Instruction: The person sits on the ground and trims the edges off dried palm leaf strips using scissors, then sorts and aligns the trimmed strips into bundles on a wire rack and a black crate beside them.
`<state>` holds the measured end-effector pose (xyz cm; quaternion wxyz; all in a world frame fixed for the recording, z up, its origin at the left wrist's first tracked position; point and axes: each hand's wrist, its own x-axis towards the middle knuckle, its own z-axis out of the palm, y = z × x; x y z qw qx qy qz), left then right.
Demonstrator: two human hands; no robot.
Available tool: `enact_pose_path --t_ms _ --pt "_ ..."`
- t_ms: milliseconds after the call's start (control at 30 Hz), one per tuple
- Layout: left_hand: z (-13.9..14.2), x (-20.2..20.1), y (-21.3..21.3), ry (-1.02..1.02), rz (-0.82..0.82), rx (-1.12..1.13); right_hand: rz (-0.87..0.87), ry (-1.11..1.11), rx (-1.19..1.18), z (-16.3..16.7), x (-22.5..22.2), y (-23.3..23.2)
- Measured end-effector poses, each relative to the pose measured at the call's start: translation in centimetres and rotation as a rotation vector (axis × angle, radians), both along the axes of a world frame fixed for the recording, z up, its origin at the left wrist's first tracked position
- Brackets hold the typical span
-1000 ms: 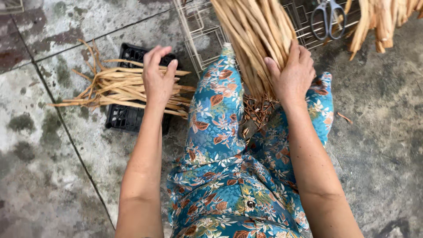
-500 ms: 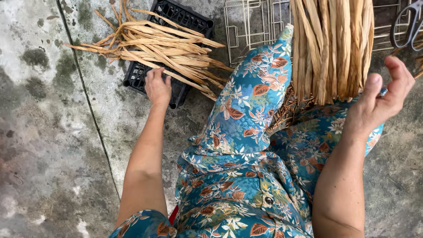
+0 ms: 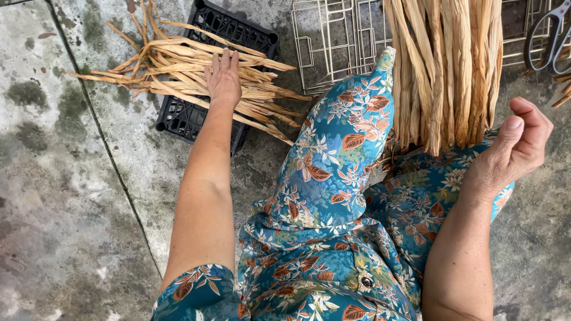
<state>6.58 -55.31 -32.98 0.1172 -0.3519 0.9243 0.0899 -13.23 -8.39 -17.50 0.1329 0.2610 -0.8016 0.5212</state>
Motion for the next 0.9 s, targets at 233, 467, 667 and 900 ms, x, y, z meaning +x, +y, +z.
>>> enact_pose_path --t_ms 233,467,667,900 --pt "-0.5 -3.7 -1.4 -0.308 -0.163 0.018 -0.018 -0.034 0.026 -0.1 -0.2 -0.7" --pt "-0.6 -5.6 -2.2 -0.418 -0.243 -0.018 -0.011 -0.036 0.018 0.6 -0.3 -1.6" --pt "-0.7 -4.1 -2.2 -0.24 -0.251 -0.094 -0.022 -0.037 0.007 0.7 -0.3 -1.3" --pt "2.0 1.6 -3.9 0.35 -0.154 0.107 -0.077 -0.116 -0.075 0.1 -0.2 0.1"
